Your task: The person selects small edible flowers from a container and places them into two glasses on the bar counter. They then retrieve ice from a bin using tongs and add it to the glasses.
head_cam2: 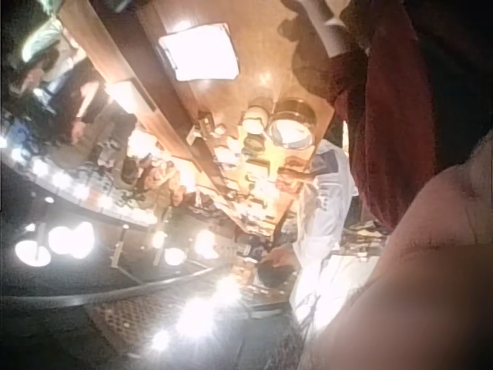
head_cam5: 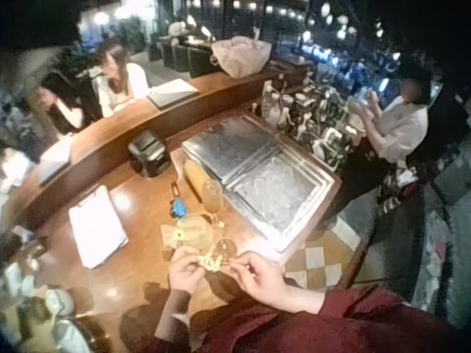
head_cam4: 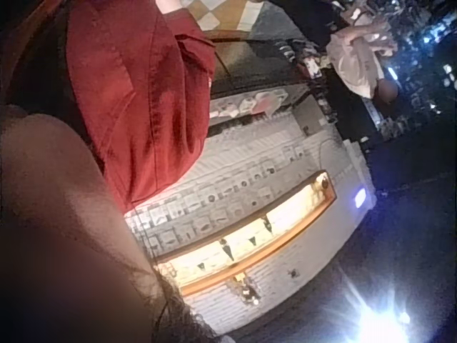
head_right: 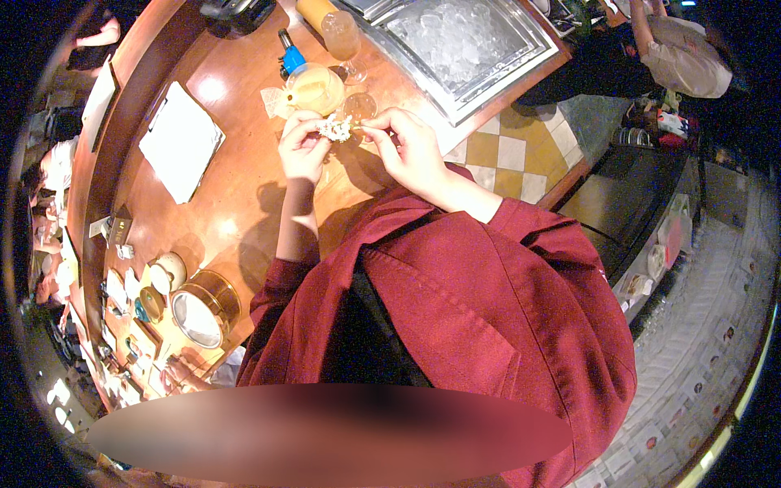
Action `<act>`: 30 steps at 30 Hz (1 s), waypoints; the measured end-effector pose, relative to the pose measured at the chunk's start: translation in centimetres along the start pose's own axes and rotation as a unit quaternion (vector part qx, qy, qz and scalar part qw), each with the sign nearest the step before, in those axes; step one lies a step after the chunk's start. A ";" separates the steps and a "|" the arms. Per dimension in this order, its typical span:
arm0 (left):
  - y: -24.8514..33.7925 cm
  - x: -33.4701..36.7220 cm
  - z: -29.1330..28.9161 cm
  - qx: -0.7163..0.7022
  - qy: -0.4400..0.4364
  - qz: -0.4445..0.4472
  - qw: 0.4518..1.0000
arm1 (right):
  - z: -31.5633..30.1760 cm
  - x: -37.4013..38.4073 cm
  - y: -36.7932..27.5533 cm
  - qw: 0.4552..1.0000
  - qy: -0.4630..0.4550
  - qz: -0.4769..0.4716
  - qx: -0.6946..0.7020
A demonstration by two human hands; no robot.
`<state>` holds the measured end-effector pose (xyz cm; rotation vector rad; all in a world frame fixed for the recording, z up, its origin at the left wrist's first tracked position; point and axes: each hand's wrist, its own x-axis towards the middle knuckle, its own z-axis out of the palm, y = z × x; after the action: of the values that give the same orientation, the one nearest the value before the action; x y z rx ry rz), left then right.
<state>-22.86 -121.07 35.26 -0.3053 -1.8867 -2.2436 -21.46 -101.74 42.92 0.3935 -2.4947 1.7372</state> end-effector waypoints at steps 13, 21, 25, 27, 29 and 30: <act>3.2 -0.7 0.9 0.309 0.078 0.160 0.934 | -2.1 1.0 0.5 0.998 0.042 -0.036 0.024; 2.8 -1.3 2.6 0.287 0.148 0.112 0.940 | -6.7 11.5 -0.2 0.946 -0.289 -0.096 0.112; 2.3 -1.9 3.2 0.285 0.200 0.064 0.935 | -3.9 17.0 0.2 0.850 -0.488 -0.171 0.099; 1.6 -2.5 3.7 0.275 0.233 0.073 0.930 | -2.8 18.1 -0.2 0.817 -0.532 -0.212 0.064; 0.6 -2.9 4.4 0.238 0.279 0.112 0.924 | -1.9 19.0 0.4 0.789 -0.551 -0.267 0.050; 0.8 -3.2 5.3 0.228 0.326 0.097 0.912 | -1.5 19.2 0.6 0.780 -0.560 -0.275 0.048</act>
<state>-19.42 -115.92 36.04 0.2884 -1.8075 -1.4476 -40.21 -103.31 46.92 2.4749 -2.2852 1.5347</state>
